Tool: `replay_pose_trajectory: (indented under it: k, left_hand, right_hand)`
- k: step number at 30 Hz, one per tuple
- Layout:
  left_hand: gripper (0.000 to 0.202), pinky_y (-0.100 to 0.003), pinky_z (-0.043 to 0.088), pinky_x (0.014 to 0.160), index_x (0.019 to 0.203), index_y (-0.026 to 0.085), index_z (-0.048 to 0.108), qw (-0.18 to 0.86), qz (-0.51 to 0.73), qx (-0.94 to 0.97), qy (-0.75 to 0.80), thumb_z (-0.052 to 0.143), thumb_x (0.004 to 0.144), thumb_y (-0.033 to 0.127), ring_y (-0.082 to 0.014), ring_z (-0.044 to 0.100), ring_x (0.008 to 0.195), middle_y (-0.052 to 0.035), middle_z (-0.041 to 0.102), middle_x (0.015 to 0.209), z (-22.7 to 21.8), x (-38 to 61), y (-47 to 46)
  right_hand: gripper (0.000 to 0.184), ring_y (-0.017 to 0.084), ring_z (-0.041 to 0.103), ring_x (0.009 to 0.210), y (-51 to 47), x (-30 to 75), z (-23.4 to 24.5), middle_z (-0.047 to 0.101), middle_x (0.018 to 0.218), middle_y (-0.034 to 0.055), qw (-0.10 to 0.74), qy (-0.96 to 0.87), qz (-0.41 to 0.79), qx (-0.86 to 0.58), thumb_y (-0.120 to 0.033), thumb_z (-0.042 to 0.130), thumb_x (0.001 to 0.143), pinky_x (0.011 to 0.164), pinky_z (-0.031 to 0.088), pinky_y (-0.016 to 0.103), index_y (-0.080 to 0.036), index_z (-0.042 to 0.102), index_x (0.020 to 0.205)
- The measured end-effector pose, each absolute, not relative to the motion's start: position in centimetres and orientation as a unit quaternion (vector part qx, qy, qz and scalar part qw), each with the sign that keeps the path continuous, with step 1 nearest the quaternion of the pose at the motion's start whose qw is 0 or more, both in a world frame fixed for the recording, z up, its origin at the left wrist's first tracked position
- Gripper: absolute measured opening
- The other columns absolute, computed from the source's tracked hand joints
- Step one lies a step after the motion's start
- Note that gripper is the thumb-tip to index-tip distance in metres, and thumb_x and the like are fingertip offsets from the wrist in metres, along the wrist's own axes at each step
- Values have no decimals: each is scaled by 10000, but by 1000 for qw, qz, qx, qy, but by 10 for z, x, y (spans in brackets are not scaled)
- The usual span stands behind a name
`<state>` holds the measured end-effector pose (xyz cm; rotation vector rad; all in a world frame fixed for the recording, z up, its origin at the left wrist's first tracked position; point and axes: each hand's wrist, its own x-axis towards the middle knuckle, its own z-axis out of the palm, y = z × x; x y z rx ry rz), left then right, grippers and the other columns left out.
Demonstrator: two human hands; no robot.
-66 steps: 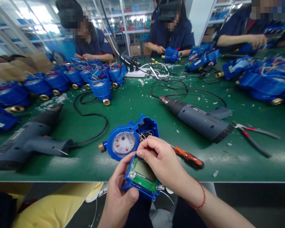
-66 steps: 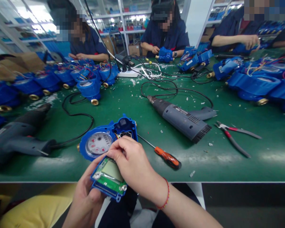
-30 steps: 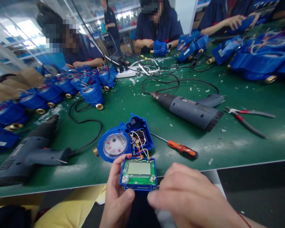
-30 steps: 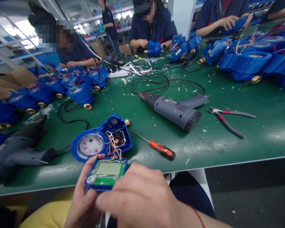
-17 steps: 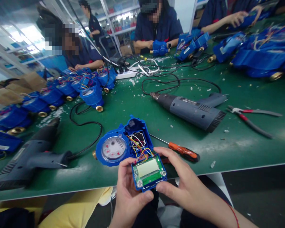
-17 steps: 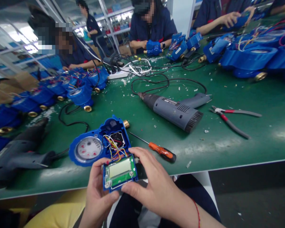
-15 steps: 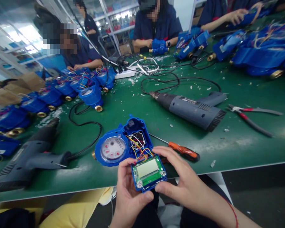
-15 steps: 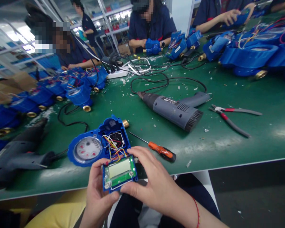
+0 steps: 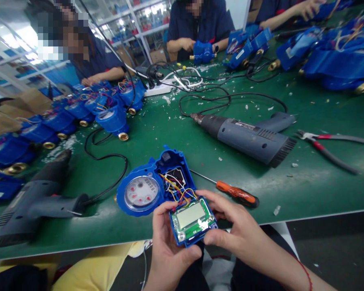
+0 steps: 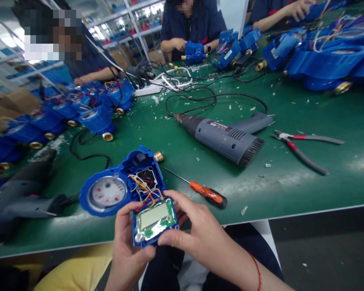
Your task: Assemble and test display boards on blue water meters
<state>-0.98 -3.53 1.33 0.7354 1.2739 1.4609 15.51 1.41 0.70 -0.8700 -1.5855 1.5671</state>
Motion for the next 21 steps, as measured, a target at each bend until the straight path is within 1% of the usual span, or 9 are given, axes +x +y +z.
replay_pose_trajectory:
  k: [4, 8, 14, 18, 21]
  left_hand:
    - [789, -282, 567, 756, 1083, 313, 542, 513, 605, 306, 526, 966, 431, 450, -257, 724, 929, 6, 699, 1008, 14, -9, -36]
    - [773, -268, 562, 741, 1051, 310, 552, 500, 613, 309, 528, 969, 416, 453, -243, 722, 909, 9, 705, 985, 14, -8, -36]
    - [763, -241, 555, 742, 1043, 303, 571, 497, 619, 299, 530, 978, 409, 424, -222, 715, 924, 8, 711, 990, 13, -9, -37]
    - [777, -233, 560, 709, 1061, 300, 567, 494, 613, 280, 550, 984, 409, 374, -213, 727, 875, 8, 717, 979, 18, -9, -41]
    - [762, -247, 571, 695, 1077, 301, 547, 495, 608, 270, 559, 971, 445, 311, -213, 739, 827, 14, 733, 924, 24, -8, -44]
  right_hand:
    - [692, 232, 656, 1045, 14, 154, 6, 696, 1086, 47, 372, -612, 609, -341, -641, 674, 821, 848, 552, 347, -267, 510, 1379]
    - [690, 229, 673, 1016, 14, 154, 7, 710, 1063, 55, 385, -612, 606, -331, -611, 700, 817, 799, 568, 320, -239, 518, 1369]
    - [737, 214, 687, 963, 11, 153, 7, 715, 993, 51, 390, -629, 575, -349, -678, 651, 809, 774, 573, 293, -203, 522, 1358]
    - [722, 196, 686, 953, 11, 152, 7, 717, 1048, 53, 390, -644, 562, -342, -656, 661, 813, 778, 570, 272, -214, 521, 1366]
    - [726, 184, 688, 904, 11, 151, 8, 714, 1077, 61, 391, -649, 558, -338, -667, 655, 807, 758, 567, 259, -212, 530, 1359]
